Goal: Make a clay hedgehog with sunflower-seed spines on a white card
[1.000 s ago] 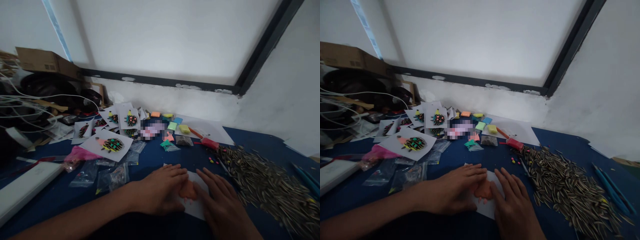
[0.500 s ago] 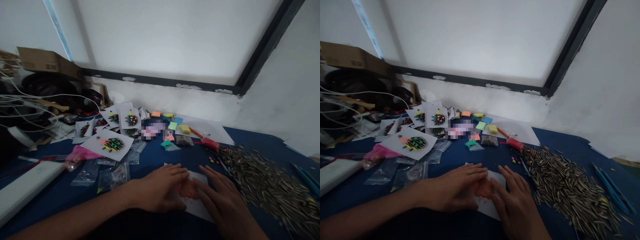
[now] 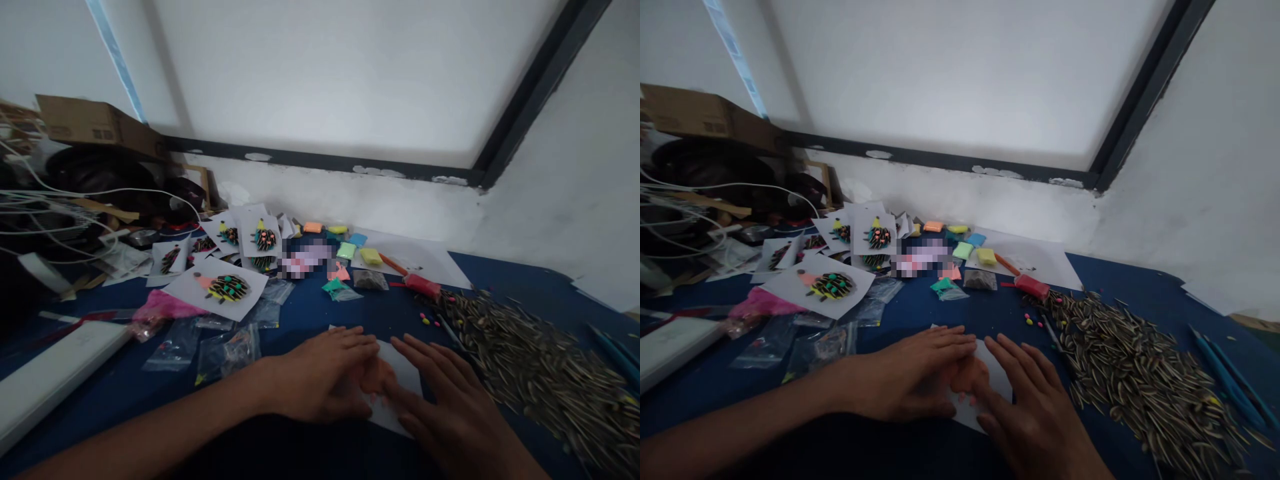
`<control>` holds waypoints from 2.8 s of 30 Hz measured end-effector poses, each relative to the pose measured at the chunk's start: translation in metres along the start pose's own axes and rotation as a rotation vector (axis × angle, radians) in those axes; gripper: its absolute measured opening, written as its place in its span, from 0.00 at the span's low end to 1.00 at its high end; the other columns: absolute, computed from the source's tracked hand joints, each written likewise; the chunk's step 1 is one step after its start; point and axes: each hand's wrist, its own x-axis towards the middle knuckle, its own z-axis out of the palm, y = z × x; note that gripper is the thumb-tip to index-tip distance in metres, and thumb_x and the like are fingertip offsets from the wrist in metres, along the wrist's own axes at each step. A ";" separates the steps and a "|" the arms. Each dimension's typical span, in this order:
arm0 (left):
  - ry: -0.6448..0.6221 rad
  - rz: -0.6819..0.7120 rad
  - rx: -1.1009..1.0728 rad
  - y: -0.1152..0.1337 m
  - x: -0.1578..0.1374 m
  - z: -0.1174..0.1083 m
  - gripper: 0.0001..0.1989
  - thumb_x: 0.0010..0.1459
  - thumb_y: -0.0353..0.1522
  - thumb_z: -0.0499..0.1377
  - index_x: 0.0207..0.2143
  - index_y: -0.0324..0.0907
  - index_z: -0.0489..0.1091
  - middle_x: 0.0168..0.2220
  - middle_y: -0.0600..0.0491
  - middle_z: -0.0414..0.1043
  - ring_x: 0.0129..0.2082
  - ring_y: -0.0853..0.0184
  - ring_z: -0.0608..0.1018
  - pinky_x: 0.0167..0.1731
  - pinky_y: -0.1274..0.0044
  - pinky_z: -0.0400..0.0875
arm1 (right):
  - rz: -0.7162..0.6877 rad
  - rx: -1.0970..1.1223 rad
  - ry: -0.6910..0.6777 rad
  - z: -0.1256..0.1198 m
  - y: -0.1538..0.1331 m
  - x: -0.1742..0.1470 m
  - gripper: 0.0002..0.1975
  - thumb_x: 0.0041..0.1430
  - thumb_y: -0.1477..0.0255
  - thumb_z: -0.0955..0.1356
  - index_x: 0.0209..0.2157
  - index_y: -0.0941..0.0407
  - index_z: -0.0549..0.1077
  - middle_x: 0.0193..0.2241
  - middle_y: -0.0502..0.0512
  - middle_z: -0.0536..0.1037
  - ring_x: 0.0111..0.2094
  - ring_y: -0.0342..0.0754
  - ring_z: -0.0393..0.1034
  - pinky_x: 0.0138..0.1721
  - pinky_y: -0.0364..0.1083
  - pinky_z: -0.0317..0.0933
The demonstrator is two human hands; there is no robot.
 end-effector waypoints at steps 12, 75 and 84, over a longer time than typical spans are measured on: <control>0.007 0.001 0.014 0.002 0.002 -0.001 0.33 0.53 0.41 0.62 0.59 0.42 0.58 0.62 0.43 0.56 0.64 0.52 0.56 0.60 0.56 0.50 | 0.007 -0.040 0.031 0.000 0.008 -0.001 0.11 0.61 0.69 0.64 0.41 0.48 0.77 0.52 0.59 0.73 0.54 0.54 0.65 0.49 0.53 0.59; 0.019 -0.010 -0.002 0.001 0.005 0.002 0.36 0.54 0.40 0.61 0.62 0.41 0.52 0.63 0.41 0.55 0.64 0.49 0.56 0.60 0.54 0.51 | -0.002 0.078 -0.072 0.001 -0.014 0.013 0.26 0.61 0.59 0.63 0.59 0.51 0.65 0.61 0.60 0.63 0.62 0.57 0.54 0.51 0.54 0.61; -0.032 -0.011 -0.010 -0.003 0.004 -0.002 0.32 0.58 0.36 0.58 0.62 0.40 0.53 0.64 0.43 0.53 0.65 0.54 0.53 0.62 0.58 0.50 | 0.070 0.149 -0.079 0.001 -0.016 0.011 0.20 0.62 0.64 0.63 0.55 0.49 0.69 0.61 0.56 0.63 0.61 0.54 0.56 0.50 0.52 0.62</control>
